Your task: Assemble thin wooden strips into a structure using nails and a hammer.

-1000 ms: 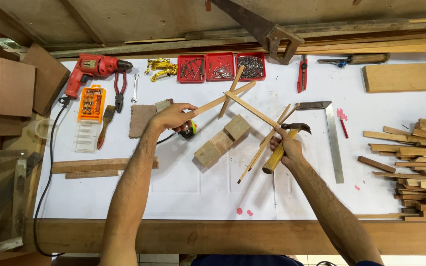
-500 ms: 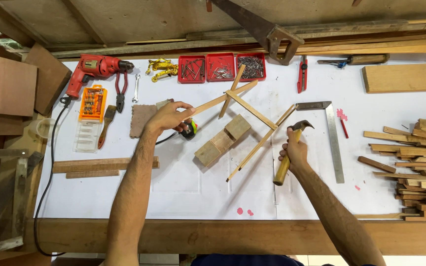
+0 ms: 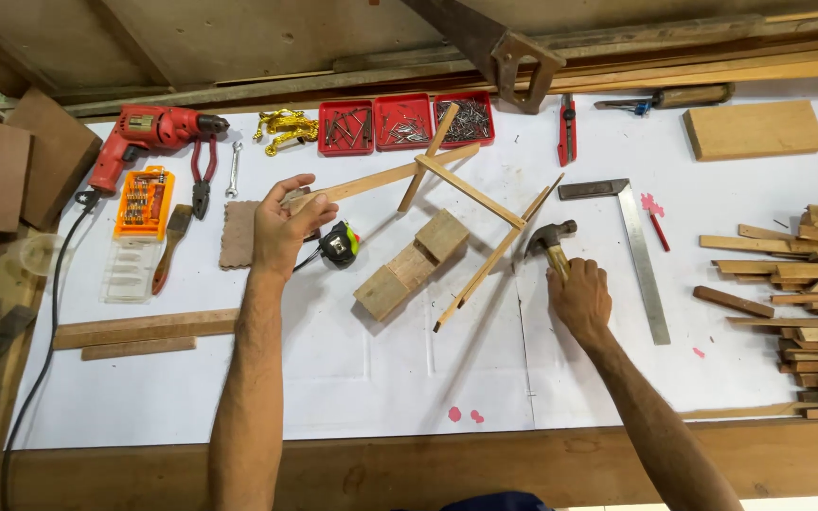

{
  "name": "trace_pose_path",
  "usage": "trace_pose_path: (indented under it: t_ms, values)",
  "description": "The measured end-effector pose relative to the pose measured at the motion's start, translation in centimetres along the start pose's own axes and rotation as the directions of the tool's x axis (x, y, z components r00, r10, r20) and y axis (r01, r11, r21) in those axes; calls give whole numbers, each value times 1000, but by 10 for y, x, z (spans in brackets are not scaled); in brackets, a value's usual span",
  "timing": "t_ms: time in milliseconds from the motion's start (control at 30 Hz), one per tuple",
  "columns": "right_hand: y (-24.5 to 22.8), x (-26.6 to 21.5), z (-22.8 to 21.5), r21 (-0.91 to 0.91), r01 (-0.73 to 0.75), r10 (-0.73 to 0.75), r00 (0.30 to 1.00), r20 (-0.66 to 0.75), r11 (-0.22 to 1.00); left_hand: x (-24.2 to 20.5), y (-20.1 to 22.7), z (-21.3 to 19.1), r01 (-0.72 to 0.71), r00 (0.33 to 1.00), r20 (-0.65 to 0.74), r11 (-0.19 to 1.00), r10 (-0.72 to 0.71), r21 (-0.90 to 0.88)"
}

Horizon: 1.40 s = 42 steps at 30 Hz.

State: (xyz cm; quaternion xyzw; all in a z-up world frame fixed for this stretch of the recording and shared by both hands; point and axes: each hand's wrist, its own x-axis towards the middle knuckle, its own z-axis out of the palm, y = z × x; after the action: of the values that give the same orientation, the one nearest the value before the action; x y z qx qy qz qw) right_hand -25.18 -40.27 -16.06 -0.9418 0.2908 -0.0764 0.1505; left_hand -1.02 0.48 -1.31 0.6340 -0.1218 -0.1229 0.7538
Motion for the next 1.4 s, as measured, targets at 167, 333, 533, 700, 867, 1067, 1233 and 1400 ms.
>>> trace_pose_path:
  t_ms: [167, 333, 533, 700, 867, 1067, 1233, 1400]
  values:
    - [3, -6, 11, 10, 33, -33, 999, -5, 999, -15, -31, -3, -109, 993, -35, 994, 109, 6]
    - [-14, -5, 3, -6, 218, -214, 954, -210, 976, -14, -68, -10, -223, 972, -91, 972, 216, -74]
    - [-57, 6, -8, 105, 562, -473, 770, -428, 821, -16, -86, -10, -316, 947, -112, 939, 303, -138]
    - [-67, 20, 12, 154, 574, -450, 758, -472, 804, -10, -93, -13, -395, 918, -94, 902, 384, -173]
    - [-82, 26, 16, 351, 522, -342, 819, -461, 777, -11, -83, -14, -394, 917, -122, 909, 379, -138]
    - [-85, 35, 32, 447, 510, -285, 830, -479, 735, -14, -89, -13, -403, 914, -127, 900, 386, -167]
    - [-84, 33, 35, 509, 467, -236, 859, -453, 723, -19, -95, -13, -393, 917, -145, 902, 371, -180]
    - [-82, 28, 41, 597, 387, -153, 901, -405, 703, -22, -98, -13, -374, 924, -140, 917, 355, -142]
